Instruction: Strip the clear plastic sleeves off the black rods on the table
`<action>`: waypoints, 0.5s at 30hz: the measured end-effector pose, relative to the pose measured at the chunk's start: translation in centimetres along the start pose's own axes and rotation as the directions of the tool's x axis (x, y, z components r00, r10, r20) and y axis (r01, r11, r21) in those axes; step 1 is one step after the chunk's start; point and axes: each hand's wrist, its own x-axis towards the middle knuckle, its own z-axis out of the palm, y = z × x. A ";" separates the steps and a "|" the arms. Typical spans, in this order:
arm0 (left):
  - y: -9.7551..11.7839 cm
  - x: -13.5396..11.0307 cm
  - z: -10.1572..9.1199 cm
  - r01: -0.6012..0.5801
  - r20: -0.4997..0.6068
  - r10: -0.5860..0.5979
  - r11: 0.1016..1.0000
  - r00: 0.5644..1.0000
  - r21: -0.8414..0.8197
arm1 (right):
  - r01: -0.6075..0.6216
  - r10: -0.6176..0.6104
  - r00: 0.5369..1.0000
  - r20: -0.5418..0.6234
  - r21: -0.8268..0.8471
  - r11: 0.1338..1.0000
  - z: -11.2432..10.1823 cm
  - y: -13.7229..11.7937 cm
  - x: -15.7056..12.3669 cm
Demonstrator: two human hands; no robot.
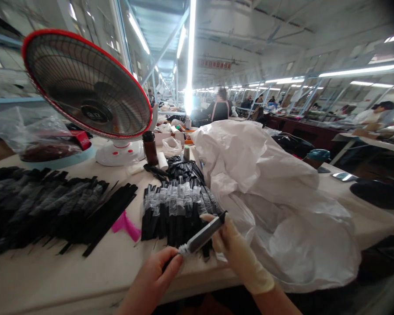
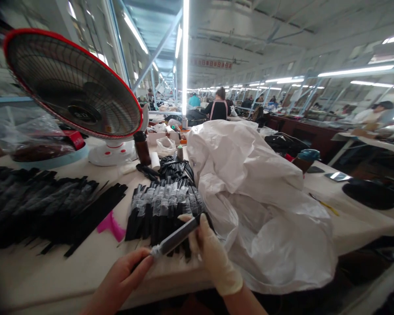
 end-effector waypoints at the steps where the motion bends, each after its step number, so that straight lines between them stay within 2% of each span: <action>1: 0.0 -0.2 0.1 -0.004 -0.020 0.004 1.000 1.000 0.002 | -0.003 0.003 1.000 -0.001 0.025 1.000 0.1 0.2 0.2; 4: 0.1 -0.1 0.3 -0.016 -0.084 0.018 1.000 0.996 0.026 | -0.031 0.030 0.999 0.044 0.041 0.999 0.7 1.0 0.5; 7: -0.5 1.4 -1.5 0.067 -0.238 -0.027 0.984 0.971 0.164 | -0.008 0.009 1.000 0.027 -0.035 0.999 0.0 1.4 0.6; 9: -1.3 3.4 -3.7 0.141 -0.353 -0.051 0.961 0.934 0.236 | 0.058 -0.065 0.995 -0.078 -0.081 0.995 -1.7 1.1 0.5; 12: -3.0 7.6 -6.6 0.214 -0.414 -0.088 0.939 0.906 0.270 | 0.123 -0.168 0.956 -0.239 -0.194 0.973 -5.2 0.9 0.5; 15: -5.4 12.0 -7.7 0.255 -0.414 -0.115 0.919 0.903 0.301 | 0.033 -0.214 0.914 -0.344 -0.464 0.885 -9.8 0.7 0.6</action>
